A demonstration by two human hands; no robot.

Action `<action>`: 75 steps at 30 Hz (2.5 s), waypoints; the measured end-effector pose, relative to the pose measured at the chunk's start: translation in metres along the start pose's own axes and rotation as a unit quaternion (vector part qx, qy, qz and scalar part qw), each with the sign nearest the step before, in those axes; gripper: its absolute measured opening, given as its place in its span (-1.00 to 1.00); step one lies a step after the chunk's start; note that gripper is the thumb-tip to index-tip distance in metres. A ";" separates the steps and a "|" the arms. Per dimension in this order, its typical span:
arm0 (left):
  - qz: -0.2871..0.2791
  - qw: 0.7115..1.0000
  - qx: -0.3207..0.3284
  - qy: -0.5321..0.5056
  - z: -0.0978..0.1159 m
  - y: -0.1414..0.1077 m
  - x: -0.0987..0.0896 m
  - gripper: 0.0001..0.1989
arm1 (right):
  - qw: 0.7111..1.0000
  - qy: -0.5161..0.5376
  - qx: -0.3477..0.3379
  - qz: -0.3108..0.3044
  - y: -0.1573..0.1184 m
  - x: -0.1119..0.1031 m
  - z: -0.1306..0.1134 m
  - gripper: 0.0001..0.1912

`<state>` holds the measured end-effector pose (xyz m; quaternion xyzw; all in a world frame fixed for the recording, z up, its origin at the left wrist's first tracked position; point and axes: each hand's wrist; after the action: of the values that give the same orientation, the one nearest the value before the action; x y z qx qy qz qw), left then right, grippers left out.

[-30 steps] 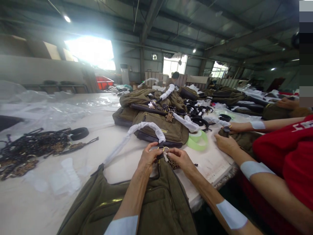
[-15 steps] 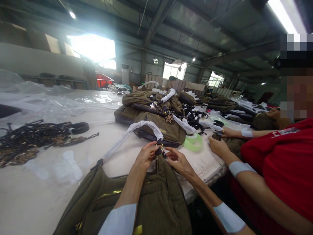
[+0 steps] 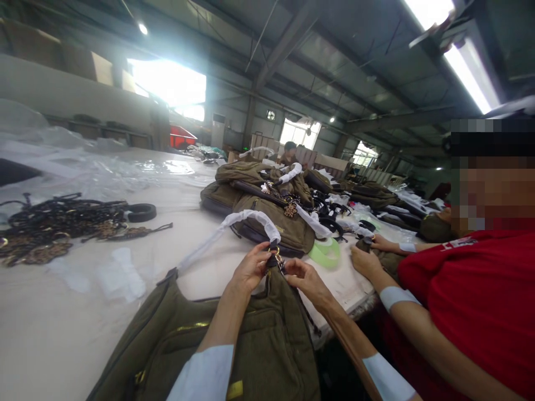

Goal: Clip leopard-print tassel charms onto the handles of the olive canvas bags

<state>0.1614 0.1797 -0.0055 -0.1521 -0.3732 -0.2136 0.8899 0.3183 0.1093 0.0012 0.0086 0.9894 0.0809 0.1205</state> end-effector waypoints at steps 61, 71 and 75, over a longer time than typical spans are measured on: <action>0.041 0.970 0.100 0.216 0.005 0.001 -0.002 -0.37 | 0.999 -0.033 0.002 0.038 0.049 -0.005 -0.003 -0.70; 0.095 0.984 0.038 0.144 0.005 0.002 -0.012 -0.53 | 0.962 0.161 0.209 -0.067 0.019 -0.005 -0.005 -0.69; 0.046 0.988 0.005 0.147 0.004 0.004 -0.014 -0.77 | 0.984 0.077 0.153 -0.046 0.007 -0.015 0.009 -0.80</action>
<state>0.1519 0.1892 -0.0136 -0.1315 -0.2320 -0.1903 0.9448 0.3351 0.1176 -0.0029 -0.0251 0.9957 -0.0771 0.0449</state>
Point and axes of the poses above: each hand's wrist, its own y-axis towards the middle knuckle, its own x-axis out of the palm, z = x × y, and after that the axes turned 1 degree about -z, right-handed
